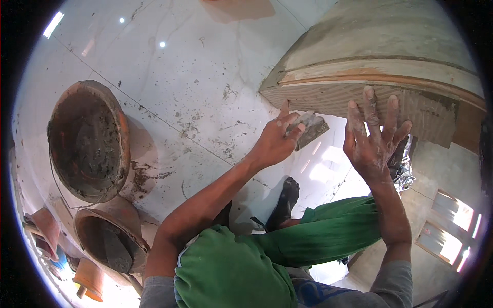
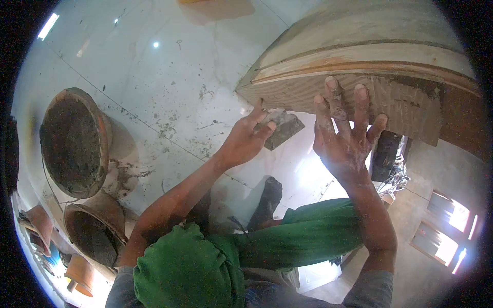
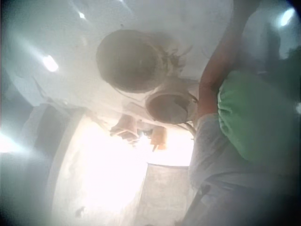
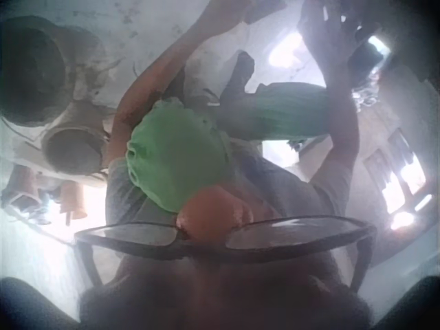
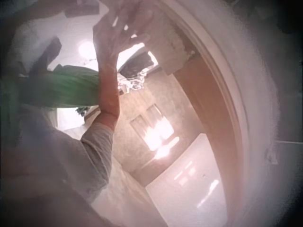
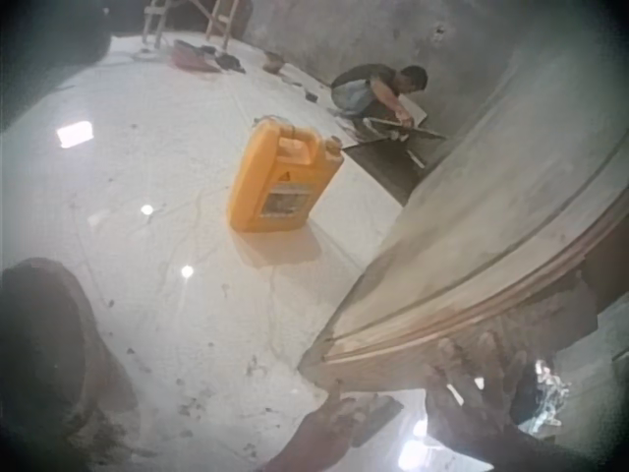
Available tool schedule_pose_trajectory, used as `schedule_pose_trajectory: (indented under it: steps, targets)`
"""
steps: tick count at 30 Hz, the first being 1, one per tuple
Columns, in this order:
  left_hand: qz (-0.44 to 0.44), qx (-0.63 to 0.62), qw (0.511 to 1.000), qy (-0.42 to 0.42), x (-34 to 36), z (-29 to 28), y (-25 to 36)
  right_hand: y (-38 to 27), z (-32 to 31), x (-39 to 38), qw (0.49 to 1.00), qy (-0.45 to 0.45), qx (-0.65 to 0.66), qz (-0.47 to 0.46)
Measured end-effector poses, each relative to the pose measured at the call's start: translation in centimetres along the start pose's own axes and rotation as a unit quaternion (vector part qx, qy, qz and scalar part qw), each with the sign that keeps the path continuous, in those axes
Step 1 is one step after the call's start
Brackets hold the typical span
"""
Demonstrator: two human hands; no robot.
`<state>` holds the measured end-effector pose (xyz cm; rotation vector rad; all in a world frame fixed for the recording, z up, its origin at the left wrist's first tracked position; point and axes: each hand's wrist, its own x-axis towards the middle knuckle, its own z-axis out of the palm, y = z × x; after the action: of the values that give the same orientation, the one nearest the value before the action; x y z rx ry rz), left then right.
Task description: The person applies mortar to the back of ceramic tiles using a small hand trowel, presses the tiles onto the corner of a wall, and scrapes away excess mortar to align the edges.
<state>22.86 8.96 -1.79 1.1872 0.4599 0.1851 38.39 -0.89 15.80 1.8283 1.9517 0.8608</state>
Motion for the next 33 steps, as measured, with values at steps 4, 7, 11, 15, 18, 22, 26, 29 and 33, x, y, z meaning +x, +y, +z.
schedule_pose_trajectory:
  steps: [4,7,11,15,18,22,26,29,33]
  targets:
    - [0.025,-0.009,0.999,0.027,0.2,0.6,-0.9,0.9,-2.8,1.1,0.998,0.063,0.000,-0.002]
    - [0.032,-0.026,0.999,0.032,0.1,1.0,-1.2,3.4,-6.3,1.5,0.985,0.163,-0.060,0.019]
    - [0.033,-0.070,0.997,0.029,0.0,0.9,-0.8,6.9,-8.3,1.1,0.964,0.221,-0.117,0.085]
    - [0.038,-0.070,0.996,0.026,0.0,1.0,-0.7,9.7,-9.1,-1.4,0.944,0.247,-0.094,0.199]
    - [0.061,-0.039,0.996,0.048,0.0,1.1,-1.4,8.6,-9.4,0.2,0.940,0.241,-0.056,0.237]
    - [0.077,-0.078,0.992,0.060,-0.3,1.3,-1.6,6.2,-9.2,1.9,0.960,0.144,-0.090,0.221]
    - [0.066,-0.081,0.993,0.054,-0.2,1.6,-1.8,5.0,-8.7,2.4,0.953,0.157,-0.047,0.254]
    - [0.073,-0.087,0.991,0.067,-0.1,1.9,-2.9,4.6,-8.6,2.8,0.950,0.161,-0.036,0.266]
    - [0.042,-0.076,0.995,0.045,-0.4,0.5,-1.9,4.6,-8.7,2.8,0.947,0.153,-0.056,0.276]
